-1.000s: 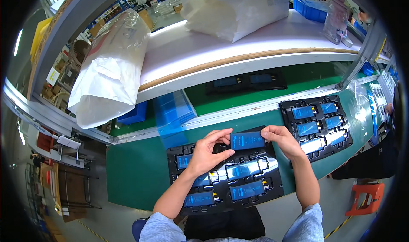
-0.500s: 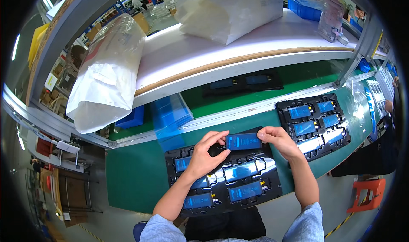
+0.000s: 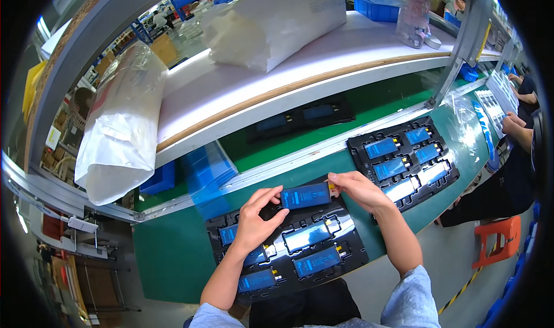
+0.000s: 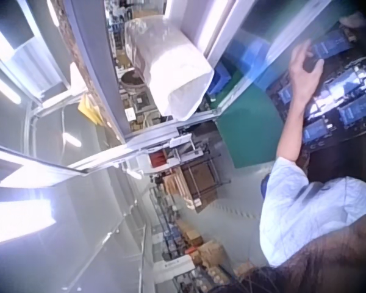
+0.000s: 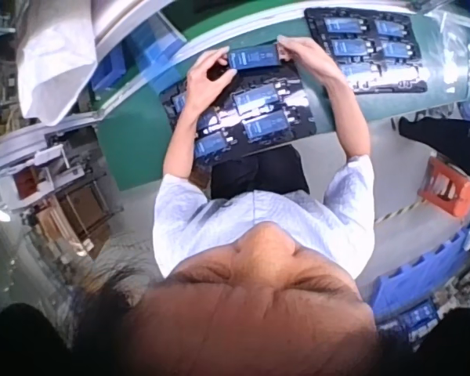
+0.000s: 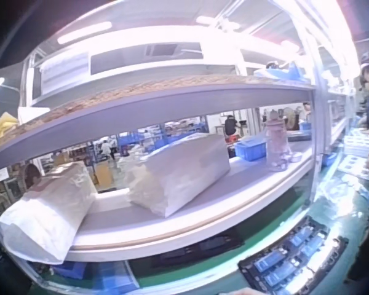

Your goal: The person places blue rectangular components into a black plastic tray with multiple slots. They handle the components one by one, aligning them into the designated spaces. The person then moves the filled tray aside and retrieves a new empty tray to continue the process.

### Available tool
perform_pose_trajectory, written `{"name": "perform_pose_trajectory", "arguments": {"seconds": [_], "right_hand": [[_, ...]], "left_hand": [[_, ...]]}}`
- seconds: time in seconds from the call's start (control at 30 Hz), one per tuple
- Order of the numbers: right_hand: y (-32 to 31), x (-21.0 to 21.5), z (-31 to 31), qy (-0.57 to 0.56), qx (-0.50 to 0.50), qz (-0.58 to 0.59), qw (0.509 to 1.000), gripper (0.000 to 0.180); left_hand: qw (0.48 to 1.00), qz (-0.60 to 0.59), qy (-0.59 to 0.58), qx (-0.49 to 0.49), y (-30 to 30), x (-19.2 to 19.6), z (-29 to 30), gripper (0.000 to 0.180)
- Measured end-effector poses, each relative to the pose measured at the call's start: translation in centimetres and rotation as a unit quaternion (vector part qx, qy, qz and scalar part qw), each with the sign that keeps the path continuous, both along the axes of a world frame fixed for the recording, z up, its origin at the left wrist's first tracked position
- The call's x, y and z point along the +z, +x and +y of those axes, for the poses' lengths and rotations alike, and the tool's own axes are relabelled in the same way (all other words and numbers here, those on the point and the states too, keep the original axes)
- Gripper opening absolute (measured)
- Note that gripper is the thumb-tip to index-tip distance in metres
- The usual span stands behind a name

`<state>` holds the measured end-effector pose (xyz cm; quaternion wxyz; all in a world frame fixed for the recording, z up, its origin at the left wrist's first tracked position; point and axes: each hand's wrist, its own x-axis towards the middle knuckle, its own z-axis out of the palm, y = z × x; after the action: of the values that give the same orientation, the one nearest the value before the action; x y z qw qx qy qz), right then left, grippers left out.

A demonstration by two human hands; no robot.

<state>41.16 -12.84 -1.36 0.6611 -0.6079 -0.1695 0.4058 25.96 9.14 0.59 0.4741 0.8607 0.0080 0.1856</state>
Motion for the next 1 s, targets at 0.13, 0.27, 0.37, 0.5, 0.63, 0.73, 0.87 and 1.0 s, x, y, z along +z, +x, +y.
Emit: {"name": "perform_pose_trajectory", "arguments": {"seconds": [0.13, 0.27, 0.37, 0.5, 0.63, 0.73, 0.87, 1.0], "right_hand": [[0.2, -0.2, 0.0, 0.005, -0.018, 0.037, 0.999, 0.038], [0.2, 0.0, -0.1, 0.007, -0.022, 0.044, 0.999, 0.039], [0.2, 0.2, -0.1, 0.007, -0.018, 0.048, 0.999, 0.035], [-0.5, 0.0, 0.2, 0.018, 0.007, -0.033, 0.999, 0.027], [-0.9, 0.0, 0.5, -0.025, 0.022, -0.079, 0.996, 0.024], [-0.4, 0.3, 0.7, -0.072, 0.040, -0.143, 0.986, 0.023], [-0.3, 0.4, 1.8, -0.112, 0.066, -0.249, 0.960, 0.022], [-1.5, 1.3, 2.9, -0.159, 0.054, -0.387, 0.907, 0.024]], "left_hand": [[1.000, 0.004, -0.004, -0.010, 0.0, -0.2, 0.1, 0.052], [1.000, 0.004, -0.001, -0.014, 0.1, 0.1, 0.0, 0.052], [1.000, 0.003, 0.000, -0.014, 0.0, 0.1, 0.0, 0.052], [1.000, 0.019, 0.003, -0.025, -0.1, -0.2, 0.2, 0.051], [0.990, 0.085, -0.105, -0.029, -0.4, -1.3, 1.0, 0.054], [0.991, 0.080, -0.106, 0.022, -0.2, -2.1, 2.0, 0.054], [0.990, 0.041, -0.120, 0.055, -0.1, -2.7, 2.8, 0.047], [0.993, 0.037, -0.066, 0.089, -0.2, -2.3, 2.6, 0.041]]}}
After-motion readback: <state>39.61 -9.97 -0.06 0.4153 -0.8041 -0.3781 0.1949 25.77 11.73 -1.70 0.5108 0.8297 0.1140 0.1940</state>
